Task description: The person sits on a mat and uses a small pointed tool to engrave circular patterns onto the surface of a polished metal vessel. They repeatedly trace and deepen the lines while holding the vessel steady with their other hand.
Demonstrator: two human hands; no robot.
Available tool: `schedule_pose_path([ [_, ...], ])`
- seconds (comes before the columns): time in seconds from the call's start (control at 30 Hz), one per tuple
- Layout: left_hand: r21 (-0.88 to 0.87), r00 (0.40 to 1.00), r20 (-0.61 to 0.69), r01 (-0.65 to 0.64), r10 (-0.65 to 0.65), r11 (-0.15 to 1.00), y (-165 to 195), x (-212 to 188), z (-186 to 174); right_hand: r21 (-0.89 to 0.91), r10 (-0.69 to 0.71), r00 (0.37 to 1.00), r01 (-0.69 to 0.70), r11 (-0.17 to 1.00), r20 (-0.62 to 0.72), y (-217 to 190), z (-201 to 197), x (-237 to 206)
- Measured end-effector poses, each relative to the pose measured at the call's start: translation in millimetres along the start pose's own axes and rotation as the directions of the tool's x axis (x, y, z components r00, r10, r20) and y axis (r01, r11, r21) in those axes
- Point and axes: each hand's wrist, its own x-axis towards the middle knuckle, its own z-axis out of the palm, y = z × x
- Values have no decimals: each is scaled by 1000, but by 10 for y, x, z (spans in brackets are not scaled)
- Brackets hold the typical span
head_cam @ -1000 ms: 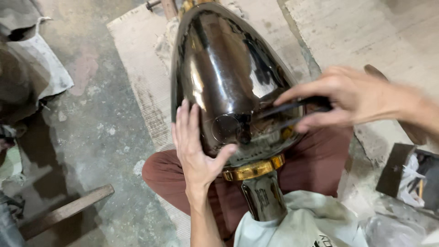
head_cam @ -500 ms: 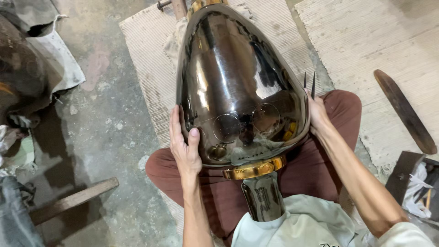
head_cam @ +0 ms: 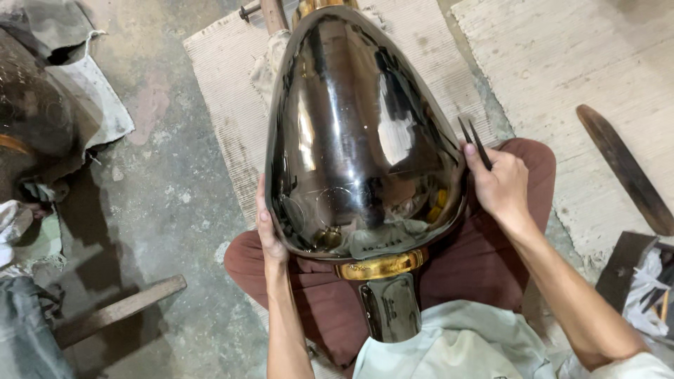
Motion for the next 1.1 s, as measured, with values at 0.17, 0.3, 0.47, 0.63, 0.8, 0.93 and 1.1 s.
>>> schedule_pose_path([
  [0.17, 71, 1000, -27, -5, 7, 997, -11, -7, -28, 82, -134, 990, 130, 988, 43, 145, -50, 57],
  [0.3, 338, 981, -159, -49, 109, 940, 150, -83, 88, 222, -13, 982, -29, 975, 187, 127, -325, 20],
  [0.47, 698, 914, -106, -213, 393, 684, 521, -412, 735, -47, -266, 943, 281, 959, 202, -204, -832, -249],
  [0.63, 785, 852, 409, -511, 326, 350, 703, -445, 1317, -66, -361, 854, 413, 908, 375, -763, -1072, -400],
  [0.8, 837, 884, 423, -466, 198, 288, 766, -415, 1367, -361, -147, 859, 353, 863, 490, -1203, -1165, -510],
  [0.93, 846, 896, 409, -444, 175, 295, 753, -439, 1370, -268, -381, 812, 525, 808, 442, -1339, -1187, -508],
  [1.1, 850, 902, 395, -432, 175, 301, 748, -450, 1378, -286, -462, 774, 604, 744, 433, -1333, -1200, -494],
])
